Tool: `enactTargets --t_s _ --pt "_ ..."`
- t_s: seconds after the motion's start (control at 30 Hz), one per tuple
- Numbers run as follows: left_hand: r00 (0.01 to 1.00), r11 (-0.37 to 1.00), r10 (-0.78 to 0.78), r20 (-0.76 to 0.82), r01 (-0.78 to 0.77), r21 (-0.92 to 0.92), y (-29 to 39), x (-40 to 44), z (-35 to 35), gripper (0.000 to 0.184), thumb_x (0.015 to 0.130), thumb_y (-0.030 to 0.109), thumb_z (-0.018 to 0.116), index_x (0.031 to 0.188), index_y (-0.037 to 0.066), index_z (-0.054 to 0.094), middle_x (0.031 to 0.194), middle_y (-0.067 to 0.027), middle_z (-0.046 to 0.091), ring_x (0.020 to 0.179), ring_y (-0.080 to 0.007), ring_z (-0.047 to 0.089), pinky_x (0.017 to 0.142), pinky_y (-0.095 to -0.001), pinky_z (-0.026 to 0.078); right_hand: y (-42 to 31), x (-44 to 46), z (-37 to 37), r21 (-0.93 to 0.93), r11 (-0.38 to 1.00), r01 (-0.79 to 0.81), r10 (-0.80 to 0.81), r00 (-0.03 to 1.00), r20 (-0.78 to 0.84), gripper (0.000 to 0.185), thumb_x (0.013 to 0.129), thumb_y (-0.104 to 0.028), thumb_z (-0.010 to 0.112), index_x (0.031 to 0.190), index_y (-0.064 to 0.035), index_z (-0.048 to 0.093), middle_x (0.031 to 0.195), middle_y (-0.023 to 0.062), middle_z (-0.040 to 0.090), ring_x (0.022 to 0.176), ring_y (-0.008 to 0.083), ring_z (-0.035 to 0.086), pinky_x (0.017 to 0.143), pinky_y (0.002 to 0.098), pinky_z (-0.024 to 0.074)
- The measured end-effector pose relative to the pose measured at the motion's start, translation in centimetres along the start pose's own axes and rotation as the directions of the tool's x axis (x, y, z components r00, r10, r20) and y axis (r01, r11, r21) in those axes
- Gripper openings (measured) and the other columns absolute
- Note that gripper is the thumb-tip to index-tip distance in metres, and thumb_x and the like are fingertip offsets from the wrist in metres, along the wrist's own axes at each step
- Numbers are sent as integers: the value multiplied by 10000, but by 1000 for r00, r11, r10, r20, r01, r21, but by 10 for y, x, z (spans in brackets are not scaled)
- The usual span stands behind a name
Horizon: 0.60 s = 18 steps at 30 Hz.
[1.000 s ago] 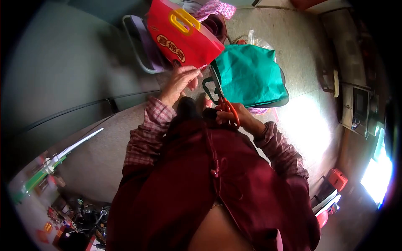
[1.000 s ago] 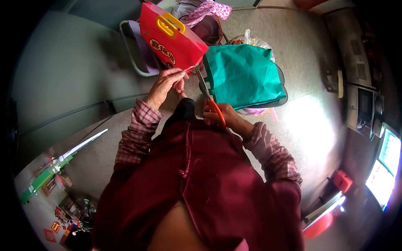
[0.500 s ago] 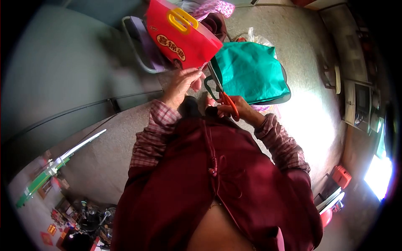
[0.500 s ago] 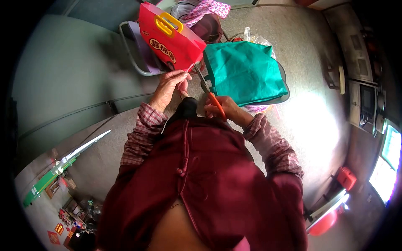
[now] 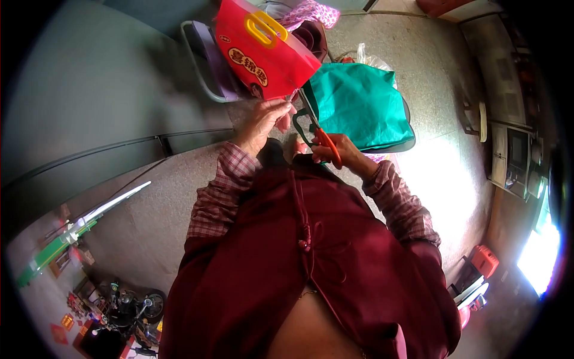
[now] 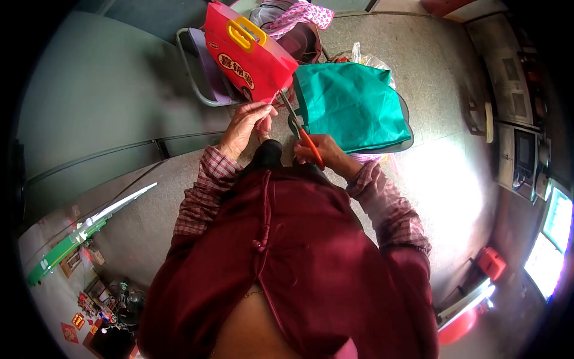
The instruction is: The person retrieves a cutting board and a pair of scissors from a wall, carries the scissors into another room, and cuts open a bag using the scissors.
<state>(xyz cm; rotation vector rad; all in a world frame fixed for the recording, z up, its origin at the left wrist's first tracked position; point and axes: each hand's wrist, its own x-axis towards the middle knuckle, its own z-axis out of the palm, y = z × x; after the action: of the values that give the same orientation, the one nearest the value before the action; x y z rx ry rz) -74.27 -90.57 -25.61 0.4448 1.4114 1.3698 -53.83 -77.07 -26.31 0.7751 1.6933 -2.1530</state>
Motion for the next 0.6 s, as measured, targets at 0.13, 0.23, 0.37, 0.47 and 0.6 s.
enactTargets --t_s 0.13,0.23,0.37,0.47,0.6 --pt "1000 1000 -8 -7 8 0 -7 1 -1 254 955 248 539 872 46 669 613 18 566 558 -57 503 549 -198 366 -1 -3 2 100 995 16 -14 1000 -26 402 863 -231 687 1076 95 587 840 112 676 729 138 660 664 242 539" --pt "1000 1000 -22 -11 22 -2 -7 -1 0 255 954 250 540 870 47 668 611 17 564 557 -56 501 545 -199 356 -1 -3 1 99 995 33 -30 999 -28 441 864 -228 687 1104 120 562 843 126 676 744 147 665 679 245 549" --pt "999 1000 -22 -24 22 -7 -8 -2 2 255 953 252 539 865 48 666 609 17 562 555 -54 494 542 -200 343 8 0 1 122 991 57 -51 998 -46 462 862 -232 689 1114 129 550 846 132 675 744 155 667 679 246 547" --pt "1000 1000 -14 -11 14 -17 -10 -2 2 259 956 252 532 856 52 663 600 21 551 550 -53 488 543 -196 340 11 1 3 128 990 58 -49 996 -71 451 863 -231 686 1108 125 555 837 129 675 736 157 665 673 249 540" --pt "1000 1000 -6 -9 7 24 -11 -1 9 261 957 256 528 845 58 655 587 24 535 535 -53 485 523 -194 339 11 4 4 139 988 68 -58 996 -73 432 862 -227 682 1106 111 568 826 110 670 740 143 656 658 240 523"
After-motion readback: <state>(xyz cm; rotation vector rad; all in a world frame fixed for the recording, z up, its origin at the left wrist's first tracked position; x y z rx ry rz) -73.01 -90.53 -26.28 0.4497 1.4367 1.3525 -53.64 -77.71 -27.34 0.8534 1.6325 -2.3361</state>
